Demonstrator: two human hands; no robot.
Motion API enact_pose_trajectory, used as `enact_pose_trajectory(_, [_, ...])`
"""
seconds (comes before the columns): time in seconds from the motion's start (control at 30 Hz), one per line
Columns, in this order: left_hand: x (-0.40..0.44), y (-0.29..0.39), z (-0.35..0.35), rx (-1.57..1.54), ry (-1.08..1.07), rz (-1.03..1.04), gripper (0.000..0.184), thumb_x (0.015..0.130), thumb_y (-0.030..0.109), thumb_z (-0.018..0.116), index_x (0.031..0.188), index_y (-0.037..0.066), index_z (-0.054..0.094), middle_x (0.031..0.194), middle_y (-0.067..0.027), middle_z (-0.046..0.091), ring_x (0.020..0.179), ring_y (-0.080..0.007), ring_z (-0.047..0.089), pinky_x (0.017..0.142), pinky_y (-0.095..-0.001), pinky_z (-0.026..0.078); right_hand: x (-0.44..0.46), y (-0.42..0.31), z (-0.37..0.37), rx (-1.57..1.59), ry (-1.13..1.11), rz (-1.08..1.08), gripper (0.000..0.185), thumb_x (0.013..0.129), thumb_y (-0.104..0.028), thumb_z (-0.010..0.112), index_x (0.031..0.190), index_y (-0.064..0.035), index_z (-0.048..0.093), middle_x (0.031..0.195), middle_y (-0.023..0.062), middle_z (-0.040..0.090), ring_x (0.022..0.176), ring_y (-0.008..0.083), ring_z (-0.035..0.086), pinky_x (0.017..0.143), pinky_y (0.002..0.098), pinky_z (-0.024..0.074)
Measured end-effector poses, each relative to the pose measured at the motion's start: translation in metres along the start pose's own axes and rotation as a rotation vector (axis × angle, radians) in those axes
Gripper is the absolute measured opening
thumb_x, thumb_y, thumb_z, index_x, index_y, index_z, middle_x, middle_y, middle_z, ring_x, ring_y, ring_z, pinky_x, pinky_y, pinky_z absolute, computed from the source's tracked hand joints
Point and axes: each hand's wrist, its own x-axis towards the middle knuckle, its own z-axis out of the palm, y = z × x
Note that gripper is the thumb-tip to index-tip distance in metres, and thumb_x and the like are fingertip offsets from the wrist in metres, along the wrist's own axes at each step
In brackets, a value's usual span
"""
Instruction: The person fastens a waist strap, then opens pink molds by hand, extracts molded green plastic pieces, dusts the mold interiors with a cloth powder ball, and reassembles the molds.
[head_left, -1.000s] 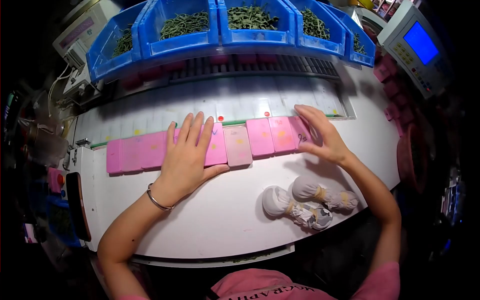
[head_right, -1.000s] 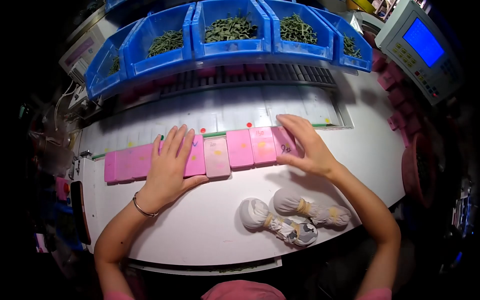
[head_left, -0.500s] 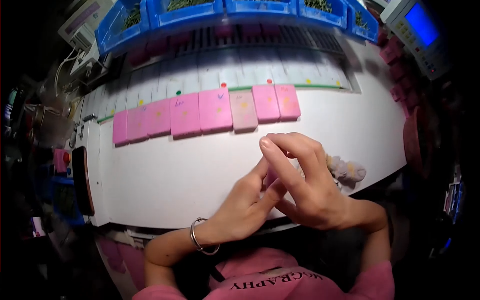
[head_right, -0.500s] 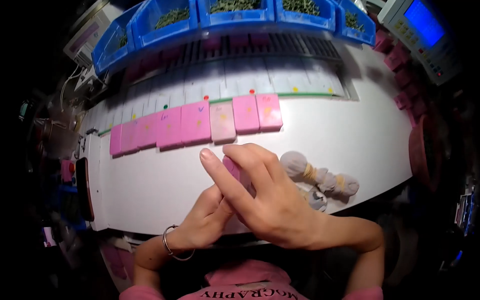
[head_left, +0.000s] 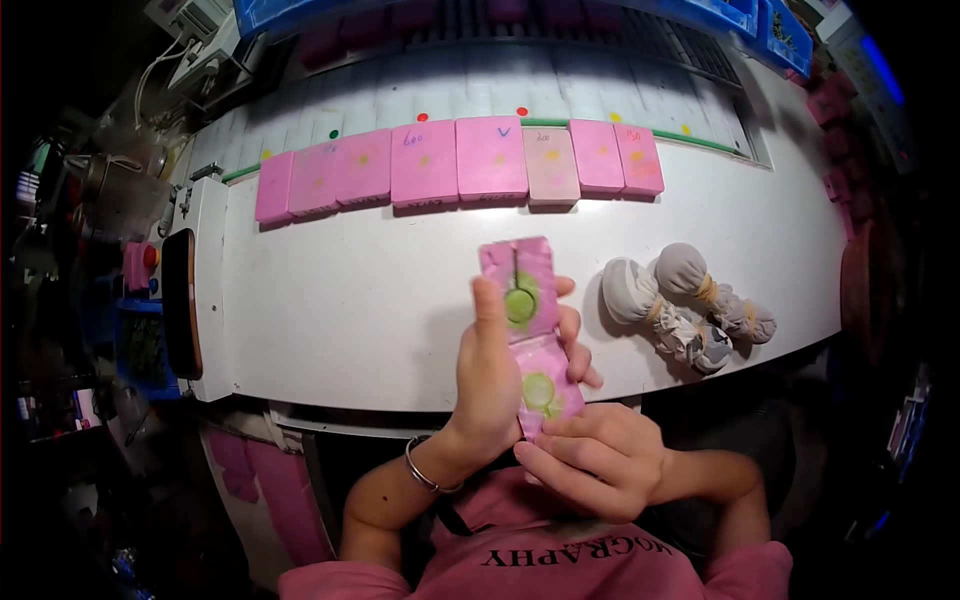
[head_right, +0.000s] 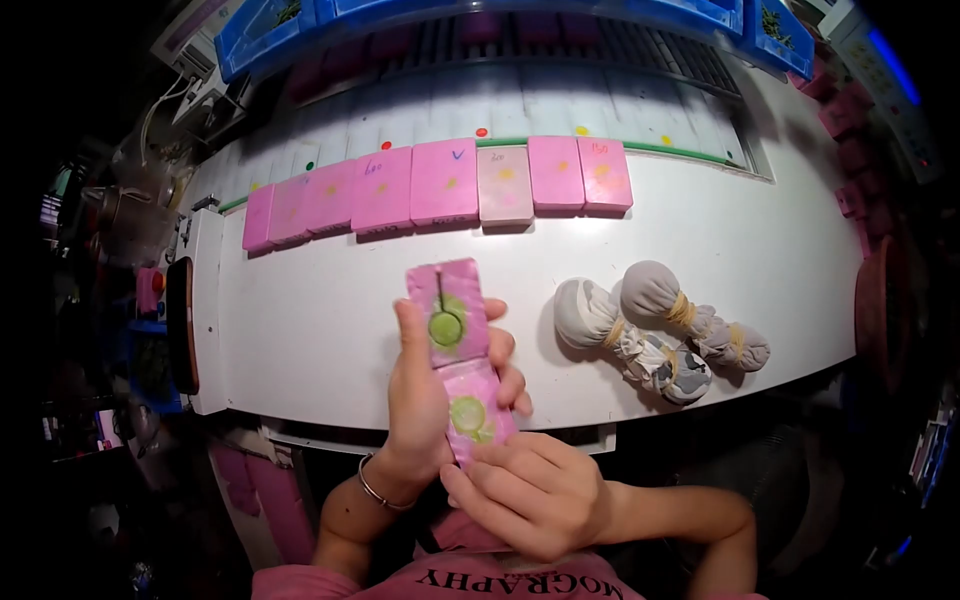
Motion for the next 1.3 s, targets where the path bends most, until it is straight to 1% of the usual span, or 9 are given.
enact_pose_trajectory(0.17, [-0.009, 0.000, -0.003, 0.394, -0.245, 0.153, 0.062, 0.098, 0.048, 0.024, 0.108, -0.007, 0.050, 0.080, -0.0118, 0.055, 0.059, -0.0159, 0.056, 0.054, -0.0314, 0.051, 0.038, 0.018, -0.019, 0.349, 0.216, 0.724, 0.026, 0.081, 0.006, 0.055, 0.106, 0.0002, 0.059, 0.067, 0.0110, 0.057, 0.050, 0.0181, 0.057, 0.046, 0.0291, 0.0447])
enact_pose_trajectory(0.23, [-0.012, 0.002, 0.001, 0.364, -0.250, 0.132, 0.062, 0.099, 0.046, 0.023, 0.100, -0.007, 0.054, 0.077, -0.0124, 0.058, 0.058, -0.0145, 0.056, 0.054, -0.0284, 0.049, 0.045, 0.024, -0.018, 0.419, 0.182, 0.816, 0.018, 0.084, 0.007, 0.052, 0.100, 0.0009, 0.058, 0.069, 0.0113, 0.057, 0.053, 0.0222, 0.057, 0.047, 0.0294, 0.0444])
enact_pose_trajectory(0.33, [-0.015, 0.007, 0.001, 0.602, -0.157, 0.186, 0.061, 0.100, 0.043, 0.022, 0.095, -0.007, 0.056, 0.070, -0.0106, 0.059, 0.059, -0.0139, 0.057, 0.055, -0.0256, 0.047, 0.043, 0.032, -0.009, 0.226, 0.177, 0.627, 0.012, 0.084, 0.005, 0.053, 0.095, 0.0012, 0.055, 0.070, 0.0117, 0.056, 0.055, 0.0247, 0.058, 0.047, 0.0298, 0.0441])
enact_pose_trajectory(0.67, [-0.010, 0.011, 0.007, 0.663, -0.109, 0.143, 0.060, 0.100, 0.040, 0.020, 0.088, -0.006, 0.058, 0.068, -0.0096, 0.060, 0.059, -0.0142, 0.057, 0.055, -0.0261, 0.046, 0.040, 0.034, -0.014, 0.329, 0.096, 0.765, 0.006, 0.089, 0.001, 0.046, 0.087, -0.0006, 0.050, 0.067, 0.0106, 0.054, 0.050, 0.0245, 0.053, 0.049, 0.0327, 0.0429])
enact_pose_trajectory(0.83, [-0.010, 0.010, 0.005, 0.621, -0.156, 0.133, 0.061, 0.100, 0.040, 0.020, 0.086, -0.006, 0.058, 0.075, -0.0095, 0.061, 0.060, -0.0133, 0.057, 0.057, -0.0256, 0.046, 0.040, 0.033, -0.011, 0.429, 0.190, 0.868, 0.007, 0.091, -0.001, 0.045, 0.087, -0.0015, 0.051, 0.059, 0.0075, 0.050, 0.048, 0.0191, 0.050, 0.047, 0.0303, 0.0402])
enact_pose_trajectory(0.87, [-0.010, 0.010, 0.006, 0.621, -0.156, 0.133, 0.061, 0.100, 0.040, 0.020, 0.086, -0.006, 0.058, 0.075, -0.0095, 0.061, 0.060, -0.0133, 0.057, 0.057, -0.0256, 0.046, 0.037, 0.034, -0.008, 0.423, 0.162, 0.802, 0.016, 0.097, -0.004, 0.036, 0.093, 0.0017, 0.050, 0.061, -0.0014, 0.045, 0.048, 0.0022, 0.040, 0.044, 0.0166, 0.0352])
enact_pose_trajectory(1.1, [-0.010, 0.010, 0.005, 0.685, -0.136, 0.189, 0.061, 0.100, 0.039, 0.020, 0.084, -0.005, 0.058, 0.072, -0.0088, 0.060, 0.059, -0.0134, 0.056, 0.056, -0.0251, 0.045, 0.040, 0.034, -0.005, 0.387, 0.221, 0.804, 0.015, 0.097, -0.004, 0.036, 0.093, 0.0022, 0.050, 0.061, -0.0015, 0.045, 0.048, 0.0018, 0.039, 0.045, 0.0161, 0.0349])
enact_pose_trajectory(1.17, [-0.009, 0.010, 0.005, 0.688, -0.134, 0.188, 0.061, 0.100, 0.038, 0.019, 0.083, -0.005, 0.058, 0.071, -0.0087, 0.060, 0.059, -0.0133, 0.056, 0.056, -0.0249, 0.045, 0.040, 0.035, -0.007, 0.336, 0.184, 0.831, 0.007, 0.090, 0.000, 0.045, 0.087, -0.0011, 0.051, 0.058, 0.0069, 0.049, 0.048, 0.0174, 0.050, 0.047, 0.0293, 0.0400])
enact_pose_trajectory(1.3, [-0.008, 0.013, 0.005, 0.615, -0.123, 0.134, 0.062, 0.100, 0.040, 0.019, 0.084, -0.005, 0.059, 0.069, -0.0090, 0.060, 0.056, -0.0130, 0.056, 0.054, -0.0251, 0.045, 0.042, 0.033, -0.006, 0.390, 0.215, 0.837, 0.007, 0.091, 0.000, 0.045, 0.087, -0.0001, 0.050, 0.057, 0.0069, 0.049, 0.047, 0.0171, 0.050, 0.047, 0.0289, 0.0407])
